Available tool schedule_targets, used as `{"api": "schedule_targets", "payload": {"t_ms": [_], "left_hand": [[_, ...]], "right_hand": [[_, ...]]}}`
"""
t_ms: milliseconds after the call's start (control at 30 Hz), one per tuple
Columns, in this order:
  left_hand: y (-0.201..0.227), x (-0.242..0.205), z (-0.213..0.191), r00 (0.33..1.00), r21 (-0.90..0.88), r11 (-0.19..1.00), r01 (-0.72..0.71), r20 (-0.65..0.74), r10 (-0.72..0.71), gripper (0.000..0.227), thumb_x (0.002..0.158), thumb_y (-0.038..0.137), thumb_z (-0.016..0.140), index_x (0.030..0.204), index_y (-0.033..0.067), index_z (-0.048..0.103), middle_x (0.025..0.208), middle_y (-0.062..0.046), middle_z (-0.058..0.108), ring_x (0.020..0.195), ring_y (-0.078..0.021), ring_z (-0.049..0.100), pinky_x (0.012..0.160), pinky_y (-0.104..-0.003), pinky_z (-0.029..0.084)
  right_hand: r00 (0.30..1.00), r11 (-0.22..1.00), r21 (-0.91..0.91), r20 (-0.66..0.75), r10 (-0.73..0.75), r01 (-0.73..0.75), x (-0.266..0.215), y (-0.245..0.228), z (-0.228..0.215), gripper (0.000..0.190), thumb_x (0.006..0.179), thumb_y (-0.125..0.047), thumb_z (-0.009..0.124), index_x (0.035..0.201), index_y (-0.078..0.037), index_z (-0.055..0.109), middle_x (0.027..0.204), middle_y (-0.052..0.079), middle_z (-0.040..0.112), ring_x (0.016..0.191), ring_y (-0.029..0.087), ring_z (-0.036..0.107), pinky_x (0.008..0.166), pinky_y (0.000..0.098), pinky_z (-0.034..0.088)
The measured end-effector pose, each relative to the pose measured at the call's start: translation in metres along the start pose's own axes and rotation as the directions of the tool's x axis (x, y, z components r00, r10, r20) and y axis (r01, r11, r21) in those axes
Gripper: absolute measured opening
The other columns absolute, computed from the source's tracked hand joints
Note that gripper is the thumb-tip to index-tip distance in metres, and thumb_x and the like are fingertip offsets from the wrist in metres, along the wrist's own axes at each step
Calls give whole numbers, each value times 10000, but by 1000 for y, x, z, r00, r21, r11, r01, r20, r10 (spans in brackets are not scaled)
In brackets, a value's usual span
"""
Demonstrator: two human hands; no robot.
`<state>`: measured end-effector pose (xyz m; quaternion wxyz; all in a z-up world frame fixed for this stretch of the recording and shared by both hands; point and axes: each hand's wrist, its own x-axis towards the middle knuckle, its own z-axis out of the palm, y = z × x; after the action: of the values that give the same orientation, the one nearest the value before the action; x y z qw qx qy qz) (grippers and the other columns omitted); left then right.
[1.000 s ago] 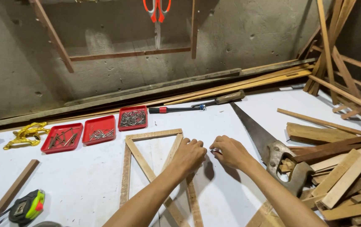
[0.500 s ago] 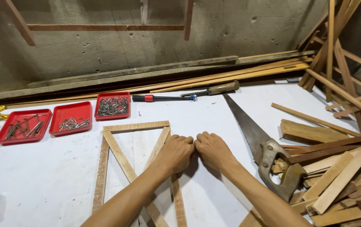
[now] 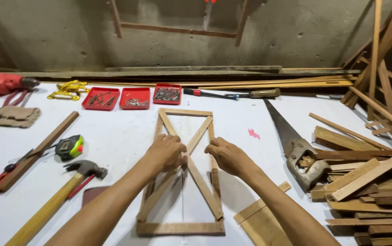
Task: The person measures and aligns wooden strips on a workbench, then hammers nails to join them into a rectangular frame with diagonal cross-bracing. They repeatedly pick nails from red trays, position the strips, and hammer them into place, completing the frame assembly.
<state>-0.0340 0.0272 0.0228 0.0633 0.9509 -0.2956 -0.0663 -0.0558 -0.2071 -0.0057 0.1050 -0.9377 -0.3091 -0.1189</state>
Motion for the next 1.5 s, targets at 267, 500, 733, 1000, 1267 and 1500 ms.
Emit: {"api": "schedule_targets", "payload": {"t_ms": [267, 500, 733, 1000, 1267, 1500], "left_hand": [[-25, -101, -4, 977, 37, 989, 142, 155, -146, 265, 788, 308, 830, 945, 102, 773, 1008, -118, 751, 978, -286, 699, 925, -421, 535], [-53, -134, 31, 977, -59, 991, 119, 182, -107, 240, 752, 252, 859, 931, 106, 794, 957, -156, 756, 880, -326, 732, 808, -425, 585], [-65, -139, 44, 991, -132, 985, 108, 93, -96, 202, 792, 262, 846, 928, 119, 799, 935, -151, 771, 839, -302, 747, 804, -406, 590], [-67, -145, 38, 993, -207, 974, 91, 93, -73, 134, 768, 213, 847, 889, 159, 824, 909, -96, 786, 809, -243, 743, 861, -399, 543], [-67, -153, 30, 987, -205, 974, 93, 149, -63, 140, 759, 177, 831, 899, 185, 834, 924, -88, 786, 822, -243, 745, 824, -382, 577], [-68, -148, 35, 975, -217, 970, 111, 211, -64, 169, 821, 242, 781, 978, 196, 823, 965, -77, 793, 846, -241, 757, 816, -374, 594]], "right_hand": [[994, 969, 245, 104, 11, -36, 18, -100, 13, 160, 967, -73, 573, 1059, -15, 690, 1042, 116, 664, 837, 235, 691, 755, 332, 614], [999, 811, 583, -48, -19, 44, 14, -137, 88, 136, 877, -35, 646, 987, -10, 721, 990, 110, 738, 874, 186, 745, 825, 303, 656], [973, 717, 661, 97, 209, -220, -6, -172, 112, 97, 878, -113, 718, 948, -107, 786, 922, 68, 767, 768, 156, 722, 683, 286, 626], [983, 673, 719, 89, 158, -173, -7, -163, 119, 104, 840, -145, 757, 929, -109, 798, 892, 59, 767, 729, 135, 724, 650, 280, 631], [995, 783, 615, 26, 101, -96, -6, -167, 120, 92, 833, -109, 752, 921, -111, 776, 850, 54, 740, 699, 149, 691, 617, 278, 604], [999, 818, 575, -46, 15, 14, -7, -165, 128, 80, 853, -127, 738, 929, -120, 762, 941, 61, 728, 792, 174, 707, 679, 302, 640]]}}
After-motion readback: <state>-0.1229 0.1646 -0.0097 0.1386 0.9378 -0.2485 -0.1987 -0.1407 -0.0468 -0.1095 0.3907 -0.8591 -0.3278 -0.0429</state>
